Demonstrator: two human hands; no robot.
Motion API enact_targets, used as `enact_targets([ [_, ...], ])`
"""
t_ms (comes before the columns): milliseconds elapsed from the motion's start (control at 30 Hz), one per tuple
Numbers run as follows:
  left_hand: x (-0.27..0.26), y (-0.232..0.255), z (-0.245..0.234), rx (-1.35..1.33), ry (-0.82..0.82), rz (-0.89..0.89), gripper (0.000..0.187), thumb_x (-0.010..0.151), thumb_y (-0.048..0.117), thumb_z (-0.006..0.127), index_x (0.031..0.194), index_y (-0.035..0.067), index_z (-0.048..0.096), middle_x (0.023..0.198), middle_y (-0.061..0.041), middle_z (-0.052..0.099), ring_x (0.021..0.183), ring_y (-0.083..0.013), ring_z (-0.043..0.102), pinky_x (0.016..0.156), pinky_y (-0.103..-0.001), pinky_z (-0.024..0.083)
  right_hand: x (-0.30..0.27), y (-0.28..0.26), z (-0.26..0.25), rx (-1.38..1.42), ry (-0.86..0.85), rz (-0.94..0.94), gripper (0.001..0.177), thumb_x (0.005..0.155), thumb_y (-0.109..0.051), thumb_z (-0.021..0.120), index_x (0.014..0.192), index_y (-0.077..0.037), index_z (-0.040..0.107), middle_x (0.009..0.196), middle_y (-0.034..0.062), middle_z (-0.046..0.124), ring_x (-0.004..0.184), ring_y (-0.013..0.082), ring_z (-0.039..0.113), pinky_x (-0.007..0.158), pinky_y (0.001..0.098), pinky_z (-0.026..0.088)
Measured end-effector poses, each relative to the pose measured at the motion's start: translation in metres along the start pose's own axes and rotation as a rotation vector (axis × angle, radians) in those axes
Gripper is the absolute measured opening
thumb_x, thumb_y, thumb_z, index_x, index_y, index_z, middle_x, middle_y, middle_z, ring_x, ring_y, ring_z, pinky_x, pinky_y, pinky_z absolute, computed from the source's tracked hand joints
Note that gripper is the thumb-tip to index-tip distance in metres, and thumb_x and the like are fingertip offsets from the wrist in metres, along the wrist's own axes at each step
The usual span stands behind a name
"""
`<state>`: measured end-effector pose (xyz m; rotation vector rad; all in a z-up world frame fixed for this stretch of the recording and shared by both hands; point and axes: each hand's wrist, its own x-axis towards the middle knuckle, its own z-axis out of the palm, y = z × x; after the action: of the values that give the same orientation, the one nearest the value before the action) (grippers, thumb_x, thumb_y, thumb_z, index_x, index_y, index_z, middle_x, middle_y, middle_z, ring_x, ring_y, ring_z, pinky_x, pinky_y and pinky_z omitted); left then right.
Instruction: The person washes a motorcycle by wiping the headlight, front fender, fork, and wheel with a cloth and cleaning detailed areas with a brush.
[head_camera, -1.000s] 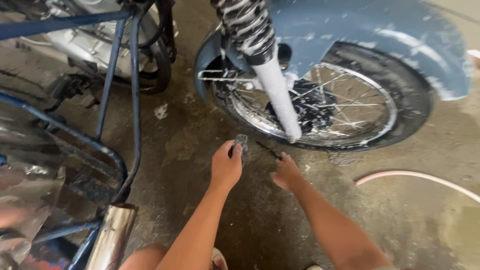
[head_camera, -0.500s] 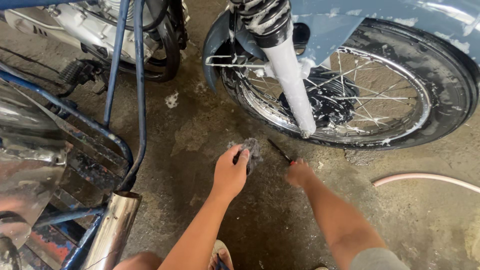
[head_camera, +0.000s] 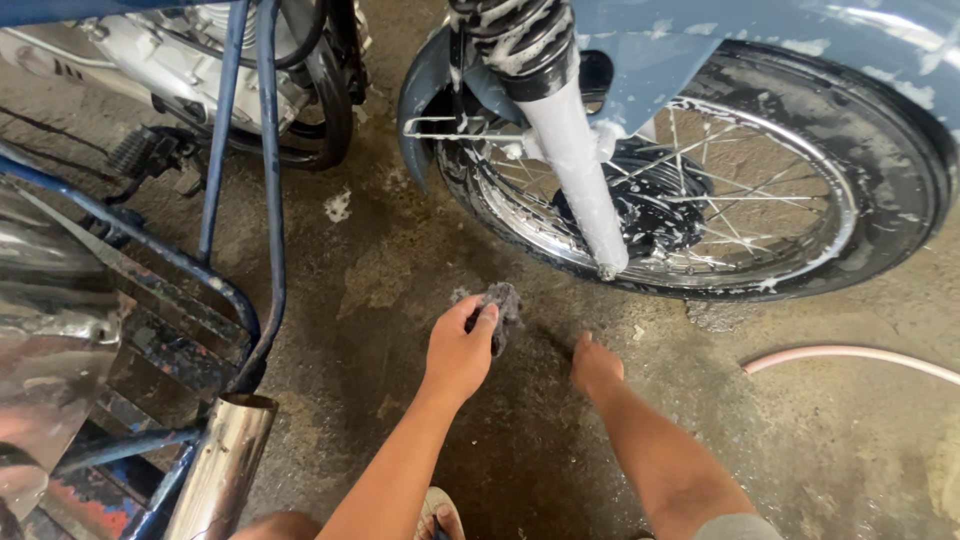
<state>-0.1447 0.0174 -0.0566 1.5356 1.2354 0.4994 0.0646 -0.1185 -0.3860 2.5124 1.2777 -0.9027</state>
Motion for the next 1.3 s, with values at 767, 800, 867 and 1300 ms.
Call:
enact_targets([
  [767,0.041,0.053,0.062,-0.25,0.003,0.246,0.029,0.1,0.025,0.061,0.113,0.0,0.069,0.092,-0.007,0.074,0.081,-0.0134,0.066,0.076,-0.03,0.053,-0.201,-0.013,-0.28,1.534,1.095,-0.214,0.017,0.101,-0.012,0.065,0.106,0.004,0.063,0.076,0.0069,0.07,0.066,0.0132,0.066,0.06,0.0269,0.055],
  [800,0.043,0.056,0.066,-0.33,-0.008,0.238,0.031,0.102,0.025,0.06,0.117,-0.002,0.067,0.096,-0.007,0.074,0.085,-0.012,0.066,0.079,-0.029,0.053,-0.204,-0.011,-0.297,1.514,1.152,-0.244,0.019,0.104,-0.014,0.062,0.107,0.005,0.061,0.078,0.0068,0.07,0.067,0.0143,0.068,0.061,0.0271,0.056],
  [867,0.049,0.06,0.075,-0.438,-0.017,0.257,0.034,0.102,0.024,0.061,0.119,-0.004,0.066,0.102,-0.007,0.074,0.09,-0.0115,0.067,0.082,-0.028,0.052,-0.2,-0.015,-0.324,1.414,1.113,-0.335,0.02,0.105,-0.013,0.063,0.112,0.006,0.064,0.083,0.0073,0.071,0.072,0.0143,0.069,0.066,0.027,0.057],
  [1300,0.052,0.071,0.09,-0.664,-0.134,0.209,0.044,0.097,0.011,0.065,0.134,-0.009,0.056,0.127,-0.012,0.067,0.113,-0.0162,0.062,0.097,-0.03,0.047,-0.217,-0.054,-0.366,0.936,0.998,-0.376,0.023,0.102,-0.013,0.06,0.116,-0.003,0.075,0.081,0.0085,0.074,0.069,0.0123,0.071,0.06,0.0263,0.057],
])
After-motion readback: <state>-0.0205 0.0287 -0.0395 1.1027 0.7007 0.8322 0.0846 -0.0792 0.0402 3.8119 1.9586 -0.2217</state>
